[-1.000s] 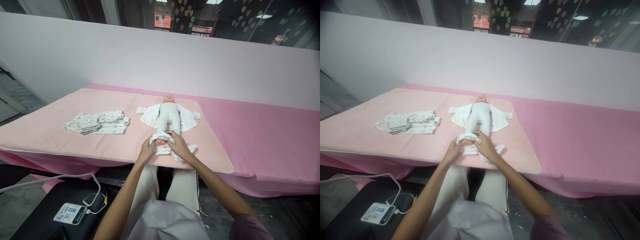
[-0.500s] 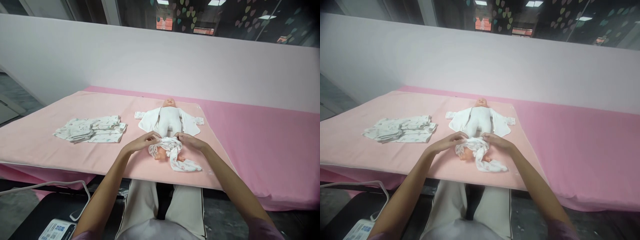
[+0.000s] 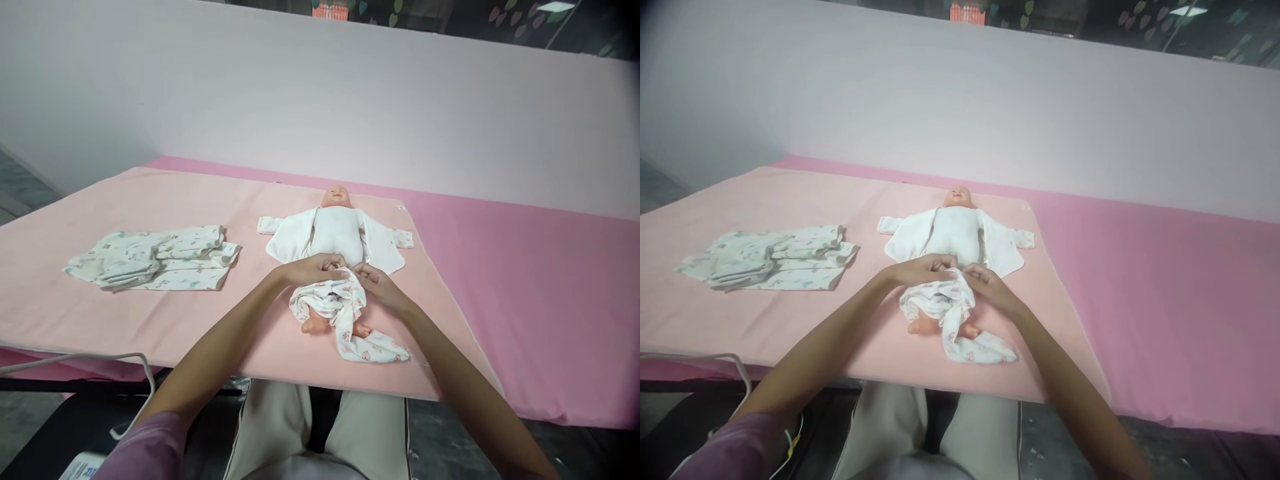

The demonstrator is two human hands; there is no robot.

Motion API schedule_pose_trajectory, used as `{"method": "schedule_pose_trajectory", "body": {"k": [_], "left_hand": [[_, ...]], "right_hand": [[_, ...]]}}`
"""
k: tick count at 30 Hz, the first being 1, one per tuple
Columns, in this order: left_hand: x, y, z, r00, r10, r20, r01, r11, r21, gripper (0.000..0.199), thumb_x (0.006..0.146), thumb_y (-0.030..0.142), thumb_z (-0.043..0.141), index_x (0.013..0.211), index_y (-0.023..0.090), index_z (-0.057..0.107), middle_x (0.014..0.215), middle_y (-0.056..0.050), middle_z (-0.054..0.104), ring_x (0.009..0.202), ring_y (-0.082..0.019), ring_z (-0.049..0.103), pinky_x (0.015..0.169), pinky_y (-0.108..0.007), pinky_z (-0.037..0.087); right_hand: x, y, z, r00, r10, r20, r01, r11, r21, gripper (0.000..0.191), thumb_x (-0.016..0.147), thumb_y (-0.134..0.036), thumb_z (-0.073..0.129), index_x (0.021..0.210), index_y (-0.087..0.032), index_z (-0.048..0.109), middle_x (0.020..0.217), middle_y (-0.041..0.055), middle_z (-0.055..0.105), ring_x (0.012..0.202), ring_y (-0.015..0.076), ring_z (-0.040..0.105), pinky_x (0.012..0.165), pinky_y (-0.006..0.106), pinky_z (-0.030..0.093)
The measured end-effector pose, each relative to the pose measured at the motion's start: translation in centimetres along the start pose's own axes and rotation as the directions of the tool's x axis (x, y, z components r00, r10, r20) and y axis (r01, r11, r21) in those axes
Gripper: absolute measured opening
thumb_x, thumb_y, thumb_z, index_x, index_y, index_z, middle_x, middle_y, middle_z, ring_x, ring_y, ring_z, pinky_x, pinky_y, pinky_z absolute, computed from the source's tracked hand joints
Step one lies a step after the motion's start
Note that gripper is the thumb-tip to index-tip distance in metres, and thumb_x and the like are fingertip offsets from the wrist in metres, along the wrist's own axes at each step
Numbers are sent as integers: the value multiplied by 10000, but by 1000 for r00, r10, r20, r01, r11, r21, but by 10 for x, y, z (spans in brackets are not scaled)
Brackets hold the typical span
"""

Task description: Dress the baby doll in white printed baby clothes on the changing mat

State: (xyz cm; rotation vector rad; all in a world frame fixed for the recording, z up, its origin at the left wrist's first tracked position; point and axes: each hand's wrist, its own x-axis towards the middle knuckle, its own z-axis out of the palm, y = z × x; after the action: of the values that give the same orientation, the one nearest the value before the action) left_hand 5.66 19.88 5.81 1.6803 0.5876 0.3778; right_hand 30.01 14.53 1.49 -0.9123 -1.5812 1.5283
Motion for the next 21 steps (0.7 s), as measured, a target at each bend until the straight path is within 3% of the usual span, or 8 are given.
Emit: {"method": "schedule_pose_trajectory", "body": {"k": [2,5,10,14,21], "left_hand": [[-4,-3,2,1000,-18,-8,18,1000,14,490,871,647,744,951,175,638,708,34,521,587,-93,463,515,-220,327],[-6,-1,2,994,-59,92,48,992,114,463,828,618,796,892,167,715,650,23,529,564,-106,469,502,-236,313],[-6,6,-1,975,-69,210,24,978,208,382,710,479,916,928,196,779,859,-23,716,790,-211,657,678,-286,490],[-10,6,-9,988,-4,153,-14,993,117,341,821,467,832,1036,210,764,1071,-51,735,1017,-250,680,864,-297,524],[-12,-8,-17,998,-55,-5,55,997,-59,381,884,538,761,1052,196,745,1026,-64,702,965,-231,676,812,-294,532]], "right_hand": [[-2,-5,3,999,10,31,-9,1000,-25,314,995,-543,686,1039,-233,669,945,7,640,875,179,585,787,284,443],[-6,-9,5,994,29,107,-25,999,-40,294,984,-515,712,1014,-225,674,965,14,624,921,192,579,826,296,448],[-4,-2,10,1000,4,29,-7,995,99,290,977,-506,730,1010,-230,650,931,-8,613,847,154,562,771,262,432],[-2,-1,11,1000,7,1,-7,994,106,339,968,-550,728,1035,-228,644,884,-20,611,768,135,538,698,242,407],[-4,0,-2,979,161,125,-176,977,123,428,913,-602,763,954,-182,699,837,13,676,725,157,573,670,265,413]]}}
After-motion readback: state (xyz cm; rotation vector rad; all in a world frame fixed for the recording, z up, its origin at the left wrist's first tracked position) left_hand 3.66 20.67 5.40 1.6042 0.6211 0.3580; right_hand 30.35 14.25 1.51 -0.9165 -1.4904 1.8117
